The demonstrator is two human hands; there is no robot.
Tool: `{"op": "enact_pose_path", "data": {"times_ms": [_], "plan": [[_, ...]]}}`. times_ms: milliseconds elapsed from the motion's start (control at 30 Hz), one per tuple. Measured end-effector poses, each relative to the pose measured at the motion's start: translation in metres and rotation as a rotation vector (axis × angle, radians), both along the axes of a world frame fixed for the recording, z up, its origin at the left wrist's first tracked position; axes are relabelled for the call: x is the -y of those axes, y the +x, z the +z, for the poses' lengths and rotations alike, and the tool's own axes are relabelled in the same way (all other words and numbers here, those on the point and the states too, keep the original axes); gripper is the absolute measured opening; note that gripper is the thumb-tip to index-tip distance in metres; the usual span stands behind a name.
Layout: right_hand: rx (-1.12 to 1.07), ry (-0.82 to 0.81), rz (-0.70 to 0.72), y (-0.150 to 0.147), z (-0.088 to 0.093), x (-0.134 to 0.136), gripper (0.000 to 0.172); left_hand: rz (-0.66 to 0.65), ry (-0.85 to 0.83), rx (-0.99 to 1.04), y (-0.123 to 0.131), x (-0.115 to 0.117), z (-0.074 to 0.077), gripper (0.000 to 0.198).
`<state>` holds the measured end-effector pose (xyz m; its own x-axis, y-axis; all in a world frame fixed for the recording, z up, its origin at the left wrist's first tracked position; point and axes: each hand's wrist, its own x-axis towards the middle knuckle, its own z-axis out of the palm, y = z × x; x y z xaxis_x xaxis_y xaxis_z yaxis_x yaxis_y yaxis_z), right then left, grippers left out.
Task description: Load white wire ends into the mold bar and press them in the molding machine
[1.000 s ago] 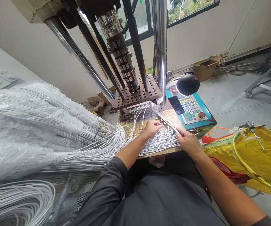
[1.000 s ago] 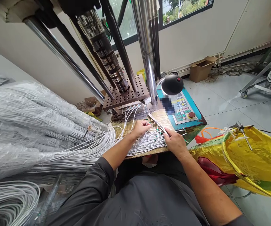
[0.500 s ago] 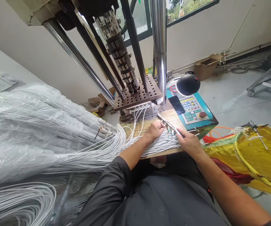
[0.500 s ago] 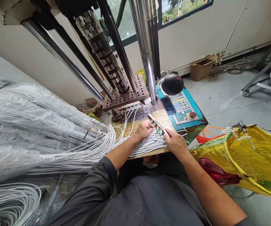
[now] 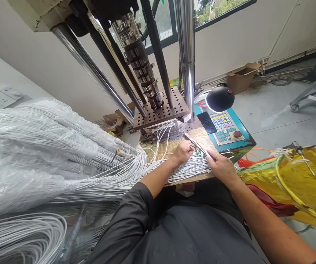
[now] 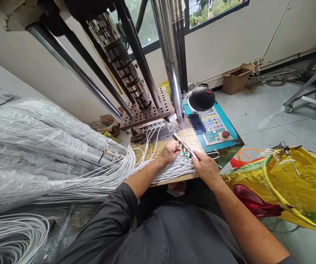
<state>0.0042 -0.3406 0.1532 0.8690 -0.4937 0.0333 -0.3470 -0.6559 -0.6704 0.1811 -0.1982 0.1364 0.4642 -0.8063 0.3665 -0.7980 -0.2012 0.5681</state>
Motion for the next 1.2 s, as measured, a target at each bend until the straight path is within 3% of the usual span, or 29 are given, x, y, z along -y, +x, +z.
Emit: {"op": "enact_pose_path", "data": {"times_ms": [433,1000,1100,1200], "plan": [[0.016,0.017,-0.002,0.001,-0.003,0.000,0.049,0.199,-0.088,-0.278,-0.003,0.001,-0.011,0.008],[0.010,-0.049,0.003,0.004,-0.007,0.002,0.050,0.305,0.060,-0.388,0.001,0.006,0.004,0.004],[0.004,-0.036,-0.003,0.004,-0.007,0.001,0.050,0.310,0.063,-0.535,0.005,0.006,0.007,0.014],[-0.001,-0.021,-0.002,0.003,-0.005,0.001,0.051,0.338,-0.080,-0.758,0.009,0.005,0.013,0.024]]}}
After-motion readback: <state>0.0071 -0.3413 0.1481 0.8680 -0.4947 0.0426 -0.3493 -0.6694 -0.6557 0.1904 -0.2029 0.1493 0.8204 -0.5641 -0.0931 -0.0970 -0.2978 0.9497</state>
